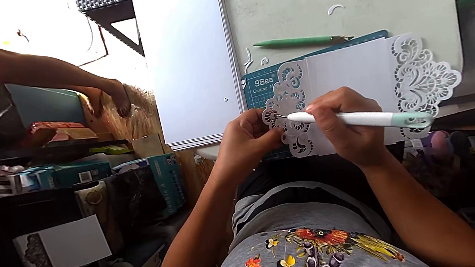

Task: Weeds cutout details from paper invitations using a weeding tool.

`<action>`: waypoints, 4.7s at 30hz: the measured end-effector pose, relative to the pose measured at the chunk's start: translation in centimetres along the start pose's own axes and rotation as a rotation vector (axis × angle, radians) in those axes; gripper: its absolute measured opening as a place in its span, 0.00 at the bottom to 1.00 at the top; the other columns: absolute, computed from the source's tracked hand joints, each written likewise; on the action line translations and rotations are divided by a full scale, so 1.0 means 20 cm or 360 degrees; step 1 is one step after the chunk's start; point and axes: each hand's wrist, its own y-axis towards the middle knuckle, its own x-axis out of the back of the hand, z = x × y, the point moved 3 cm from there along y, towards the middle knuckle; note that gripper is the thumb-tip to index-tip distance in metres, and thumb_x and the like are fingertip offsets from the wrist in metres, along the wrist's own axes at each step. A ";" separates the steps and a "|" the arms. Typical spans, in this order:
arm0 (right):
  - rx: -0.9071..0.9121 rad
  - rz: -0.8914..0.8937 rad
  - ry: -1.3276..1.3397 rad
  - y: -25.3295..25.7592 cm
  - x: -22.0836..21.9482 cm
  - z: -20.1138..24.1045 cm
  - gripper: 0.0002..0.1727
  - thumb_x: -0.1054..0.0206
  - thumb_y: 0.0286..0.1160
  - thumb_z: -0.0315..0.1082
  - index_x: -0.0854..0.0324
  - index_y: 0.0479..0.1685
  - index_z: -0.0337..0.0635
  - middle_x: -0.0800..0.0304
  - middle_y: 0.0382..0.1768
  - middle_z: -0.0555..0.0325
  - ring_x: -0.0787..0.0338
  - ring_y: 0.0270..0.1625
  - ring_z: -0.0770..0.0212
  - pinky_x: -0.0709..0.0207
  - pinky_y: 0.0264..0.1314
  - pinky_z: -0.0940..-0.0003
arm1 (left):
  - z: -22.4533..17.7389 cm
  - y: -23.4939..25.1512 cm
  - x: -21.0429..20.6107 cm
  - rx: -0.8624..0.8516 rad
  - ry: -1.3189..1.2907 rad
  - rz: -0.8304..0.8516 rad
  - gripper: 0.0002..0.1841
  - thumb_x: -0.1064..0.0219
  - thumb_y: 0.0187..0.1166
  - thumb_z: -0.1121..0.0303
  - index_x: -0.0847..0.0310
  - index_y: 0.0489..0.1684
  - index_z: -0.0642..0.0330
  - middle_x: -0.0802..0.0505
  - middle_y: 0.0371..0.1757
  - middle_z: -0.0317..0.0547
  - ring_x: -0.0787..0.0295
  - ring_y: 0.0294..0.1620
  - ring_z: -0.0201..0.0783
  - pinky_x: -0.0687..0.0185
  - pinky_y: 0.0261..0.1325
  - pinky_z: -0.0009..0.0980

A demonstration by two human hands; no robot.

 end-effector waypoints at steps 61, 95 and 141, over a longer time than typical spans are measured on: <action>0.0025 0.0009 0.0115 0.00 0.01 -0.01 0.08 0.40 0.83 0.27 0.18 0.38 0.34 0.10 0.37 0.63 0.11 0.42 0.80 0.17 0.46 0.84 | 0.00 -0.01 -0.03 -0.0041 -0.0013 -0.0066 0.09 0.36 0.81 0.80 0.20 0.54 0.63 0.06 0.40 0.39 0.05 0.35 0.29 0.06 0.41 0.27; -0.0008 -0.0058 0.0092 -0.01 0.02 -0.03 0.08 0.42 0.84 0.27 0.20 0.37 0.38 0.11 0.35 0.66 0.13 0.40 0.81 0.18 0.44 0.85 | 0.03 -0.03 -0.03 0.0181 -0.0339 0.0016 0.10 0.40 0.82 0.83 0.19 0.55 0.63 0.04 0.41 0.40 0.05 0.39 0.30 0.06 0.46 0.28; -0.0035 -0.0261 0.0166 0.00 0.03 -0.05 0.08 0.43 0.88 0.30 0.20 0.39 0.44 0.10 0.37 0.67 0.09 0.42 0.75 0.13 0.47 0.77 | 0.01 -0.01 -0.04 0.0085 -0.0309 -0.0102 0.10 0.45 0.89 0.77 0.21 0.58 0.62 0.06 0.42 0.39 0.05 0.38 0.30 0.05 0.47 0.30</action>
